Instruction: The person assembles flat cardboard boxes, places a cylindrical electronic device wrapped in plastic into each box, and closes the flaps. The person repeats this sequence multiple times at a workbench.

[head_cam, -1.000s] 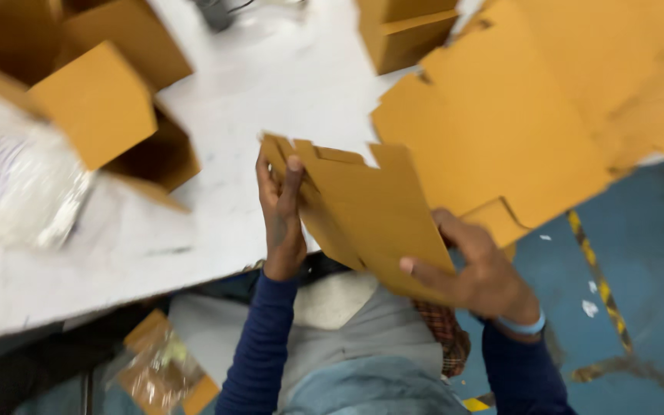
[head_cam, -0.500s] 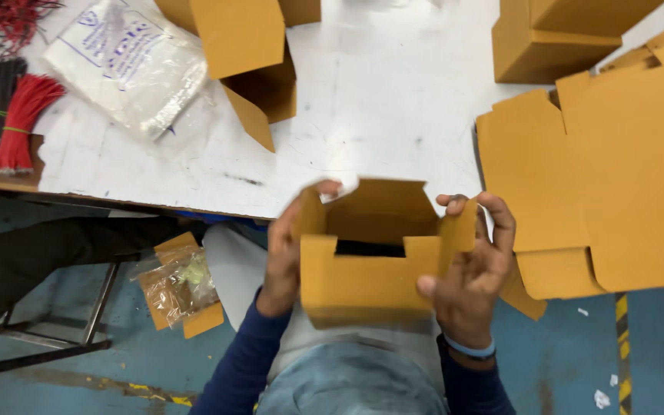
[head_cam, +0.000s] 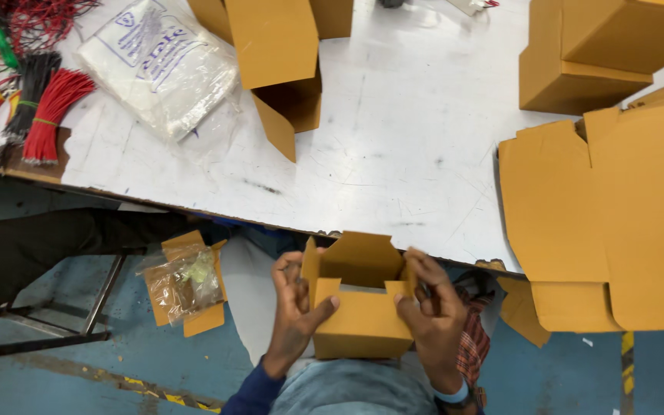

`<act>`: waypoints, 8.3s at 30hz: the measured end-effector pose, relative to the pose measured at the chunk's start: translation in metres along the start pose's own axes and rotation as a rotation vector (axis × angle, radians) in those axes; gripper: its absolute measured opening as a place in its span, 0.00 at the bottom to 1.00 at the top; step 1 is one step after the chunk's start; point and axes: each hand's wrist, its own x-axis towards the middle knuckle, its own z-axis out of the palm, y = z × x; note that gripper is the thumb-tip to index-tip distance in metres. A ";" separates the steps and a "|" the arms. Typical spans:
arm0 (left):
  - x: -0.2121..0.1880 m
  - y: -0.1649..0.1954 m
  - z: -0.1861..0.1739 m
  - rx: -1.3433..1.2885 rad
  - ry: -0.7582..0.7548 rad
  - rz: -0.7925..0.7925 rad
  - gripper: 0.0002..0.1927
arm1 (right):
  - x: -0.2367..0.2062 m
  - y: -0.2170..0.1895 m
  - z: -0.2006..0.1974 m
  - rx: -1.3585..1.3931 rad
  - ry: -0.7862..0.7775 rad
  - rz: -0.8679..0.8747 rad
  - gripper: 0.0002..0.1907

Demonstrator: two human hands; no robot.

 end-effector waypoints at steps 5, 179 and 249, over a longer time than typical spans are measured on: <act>0.002 0.010 -0.015 0.570 -0.209 0.076 0.28 | 0.004 0.005 -0.030 -0.349 -0.377 -0.066 0.18; 0.301 0.138 -0.177 1.777 0.778 1.079 0.18 | 0.136 0.030 -0.023 -0.157 -0.087 -0.307 0.35; -0.091 0.110 -0.167 0.679 1.024 0.359 0.12 | 0.340 0.086 0.392 -0.815 -0.430 -0.287 0.30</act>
